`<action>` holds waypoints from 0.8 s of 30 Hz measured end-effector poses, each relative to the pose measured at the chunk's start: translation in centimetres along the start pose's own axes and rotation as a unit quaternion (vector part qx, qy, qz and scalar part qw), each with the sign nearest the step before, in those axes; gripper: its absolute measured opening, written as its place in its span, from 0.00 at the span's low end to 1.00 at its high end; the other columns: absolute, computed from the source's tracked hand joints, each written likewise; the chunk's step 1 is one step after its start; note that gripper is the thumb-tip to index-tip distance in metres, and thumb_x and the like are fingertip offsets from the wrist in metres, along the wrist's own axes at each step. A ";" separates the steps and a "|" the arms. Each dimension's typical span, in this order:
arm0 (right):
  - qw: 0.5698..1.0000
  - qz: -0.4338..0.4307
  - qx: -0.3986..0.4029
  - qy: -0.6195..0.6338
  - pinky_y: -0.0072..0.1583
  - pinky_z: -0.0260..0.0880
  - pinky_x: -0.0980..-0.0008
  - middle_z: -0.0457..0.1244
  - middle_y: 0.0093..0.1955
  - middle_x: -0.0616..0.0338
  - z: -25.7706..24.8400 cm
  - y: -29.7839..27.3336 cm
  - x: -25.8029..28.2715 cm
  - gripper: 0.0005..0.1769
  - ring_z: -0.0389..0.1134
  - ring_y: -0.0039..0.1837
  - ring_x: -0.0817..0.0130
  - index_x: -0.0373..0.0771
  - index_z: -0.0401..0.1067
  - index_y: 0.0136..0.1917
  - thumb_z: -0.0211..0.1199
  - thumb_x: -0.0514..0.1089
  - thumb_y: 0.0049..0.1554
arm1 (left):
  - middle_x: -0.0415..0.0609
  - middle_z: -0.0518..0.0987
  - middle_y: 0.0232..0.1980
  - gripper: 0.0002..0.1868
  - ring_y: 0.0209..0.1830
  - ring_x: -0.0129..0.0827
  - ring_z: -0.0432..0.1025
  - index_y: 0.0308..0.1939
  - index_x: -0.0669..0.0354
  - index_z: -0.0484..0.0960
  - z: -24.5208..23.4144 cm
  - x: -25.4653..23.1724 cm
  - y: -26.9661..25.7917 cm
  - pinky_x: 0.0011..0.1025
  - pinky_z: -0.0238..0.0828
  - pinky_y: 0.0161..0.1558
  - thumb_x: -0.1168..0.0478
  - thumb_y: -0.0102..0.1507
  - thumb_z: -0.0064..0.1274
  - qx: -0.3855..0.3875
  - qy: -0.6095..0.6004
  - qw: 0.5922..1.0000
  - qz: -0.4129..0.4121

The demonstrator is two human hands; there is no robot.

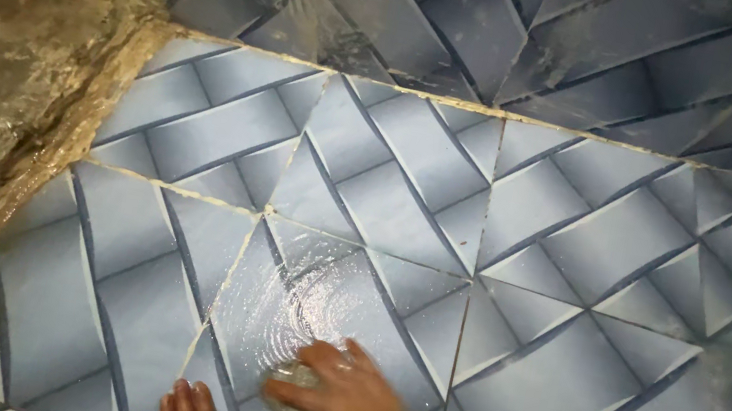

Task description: The person scrubs a tiled floor by hand using a small scrub brush and cleaning liquid poured from a bottle. They use water from a bucket to rinse the tiles while continuing to scrub the surface.

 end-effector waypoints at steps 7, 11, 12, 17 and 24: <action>0.957 0.249 -0.113 -0.100 0.69 0.52 0.46 0.56 0.71 0.50 -4.0 5.4 -8.6 0.33 0.54 0.75 0.52 0.59 0.67 0.70 0.65 0.61 0.53 | 0.67 0.34 0.83 0.86 0.84 0.56 0.27 0.79 0.69 0.35 -5.9 -3.7 6.2 0.56 0.28 0.76 0.08 0.43 0.53 0.549 0.227 0.784 -0.181; 0.981 0.148 -0.069 -0.101 0.73 0.52 0.45 0.57 0.75 0.57 1.7 10.9 -3.4 0.35 0.53 0.77 0.57 0.59 0.64 0.72 0.63 0.64 0.54 | 0.65 0.32 0.83 0.83 0.84 0.57 0.25 0.80 0.65 0.33 -4.1 -2.9 3.5 0.59 0.27 0.76 0.12 0.44 0.56 0.589 0.224 0.753 -0.189; 0.990 0.052 -0.078 -0.110 0.71 0.53 0.41 0.58 0.74 0.57 2.9 10.3 -1.1 0.38 0.52 0.78 0.53 0.57 0.62 0.77 0.63 0.62 0.55 | 0.65 0.41 0.77 0.71 0.80 0.58 0.33 0.74 0.67 0.41 -2.8 -1.9 1.8 0.60 0.35 0.71 0.21 0.47 0.57 0.576 0.230 0.768 -0.160; 0.998 -0.033 -0.035 -0.036 0.72 0.50 0.35 0.57 0.75 0.49 3.0 4.1 1.4 0.33 0.54 0.77 0.51 0.63 0.67 0.69 0.66 0.64 0.52 | 0.66 0.85 0.47 0.10 0.59 0.67 0.75 0.43 0.75 0.81 3.7 3.4 -7.0 0.67 0.77 0.50 0.69 0.63 0.60 -0.174 0.231 0.921 0.263; 0.990 0.074 -0.100 -0.070 0.73 0.50 0.40 0.56 0.75 0.46 1.4 8.8 -3.8 0.34 0.55 0.77 0.49 0.58 0.66 0.72 0.64 0.61 0.54 | 0.73 0.69 0.68 0.47 0.71 0.80 0.56 0.65 0.67 0.74 -0.4 -0.7 -6.3 0.73 0.58 0.65 0.38 0.50 0.54 0.015 0.189 0.979 0.079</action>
Point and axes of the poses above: each hand's wrist, its own y-axis towards the middle knuckle, its own z-axis out of the palm, x = y × z, the point moved 2 cm from there along y, towards the middle knuckle
